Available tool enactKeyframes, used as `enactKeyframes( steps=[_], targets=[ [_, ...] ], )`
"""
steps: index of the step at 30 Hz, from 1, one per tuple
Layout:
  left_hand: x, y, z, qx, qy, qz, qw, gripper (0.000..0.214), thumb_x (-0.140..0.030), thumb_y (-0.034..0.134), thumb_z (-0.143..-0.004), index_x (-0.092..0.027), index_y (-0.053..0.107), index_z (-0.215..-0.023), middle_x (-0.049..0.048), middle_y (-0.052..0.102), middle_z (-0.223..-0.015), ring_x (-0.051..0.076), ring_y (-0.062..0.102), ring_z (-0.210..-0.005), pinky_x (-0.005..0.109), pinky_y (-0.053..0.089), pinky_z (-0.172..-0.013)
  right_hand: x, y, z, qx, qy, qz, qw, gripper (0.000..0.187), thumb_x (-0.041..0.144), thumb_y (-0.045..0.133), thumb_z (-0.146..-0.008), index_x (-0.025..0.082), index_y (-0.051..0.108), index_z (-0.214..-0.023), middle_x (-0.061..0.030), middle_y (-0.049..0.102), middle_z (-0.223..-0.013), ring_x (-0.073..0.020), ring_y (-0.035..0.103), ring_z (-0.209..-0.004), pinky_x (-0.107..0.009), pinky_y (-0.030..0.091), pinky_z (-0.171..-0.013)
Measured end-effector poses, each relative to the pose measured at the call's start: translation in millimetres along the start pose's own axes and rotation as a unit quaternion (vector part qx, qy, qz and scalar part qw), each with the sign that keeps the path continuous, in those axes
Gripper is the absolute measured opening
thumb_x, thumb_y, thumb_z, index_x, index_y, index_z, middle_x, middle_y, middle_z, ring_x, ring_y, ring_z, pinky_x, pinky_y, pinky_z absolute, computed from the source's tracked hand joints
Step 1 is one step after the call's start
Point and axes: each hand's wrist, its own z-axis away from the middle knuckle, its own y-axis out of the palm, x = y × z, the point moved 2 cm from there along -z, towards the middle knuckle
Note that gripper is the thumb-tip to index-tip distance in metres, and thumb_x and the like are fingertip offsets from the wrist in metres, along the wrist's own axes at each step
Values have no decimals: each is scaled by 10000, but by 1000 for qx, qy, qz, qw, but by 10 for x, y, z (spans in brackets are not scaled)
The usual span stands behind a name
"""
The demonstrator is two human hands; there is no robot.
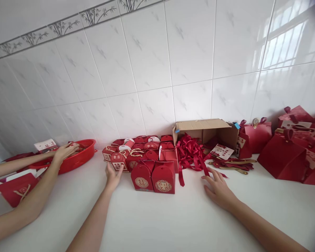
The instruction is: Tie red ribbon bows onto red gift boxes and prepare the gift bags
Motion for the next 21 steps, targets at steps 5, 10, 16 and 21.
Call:
enactKeyframes(
  steps=[5,10,16,21],
  targets=[
    [-726,-248,95,-134,25,41,990,685,-474,259,-925,-84,13,-1432,219,59,-1509,262,57,-1440,395,111,-1185,14,-18,-39,34,54,-12,998,491,361,436,-877,136,548,-1299,-175,379,-1441,-372,279,-1363,-520,268,-1099],
    [-1536,81,1252,69,347,38,935,526,-417,309,-925,-227,271,-1414,101,222,-1526,282,164,-1427,462,190,-1164,45,-106,-21,4,51,-54,997,489,333,465,-844,95,572,-1258,-171,505,-1348,-350,415,-1285,-503,312,-1082],
    [-1663,529,2507,407,577,26,708,652,-328,553,-837,-263,280,-1425,100,298,-1513,312,236,-1400,501,327,-1108,63,-451,-140,-102,53,-167,979,245,318,453,-867,240,659,-975,-94,685,-1043,-265,622,-1002,-419,477,-935],
    [-1641,595,2394,429,483,40,762,598,-234,509,-867,-261,265,-1412,95,259,-1523,274,203,-1412,491,355,-1108,115,-1610,-165,-236,44,-268,933,382,411,340,-928,166,564,-1117,-98,663,-1069,-225,639,-995,-375,533,-838]
  ],
)
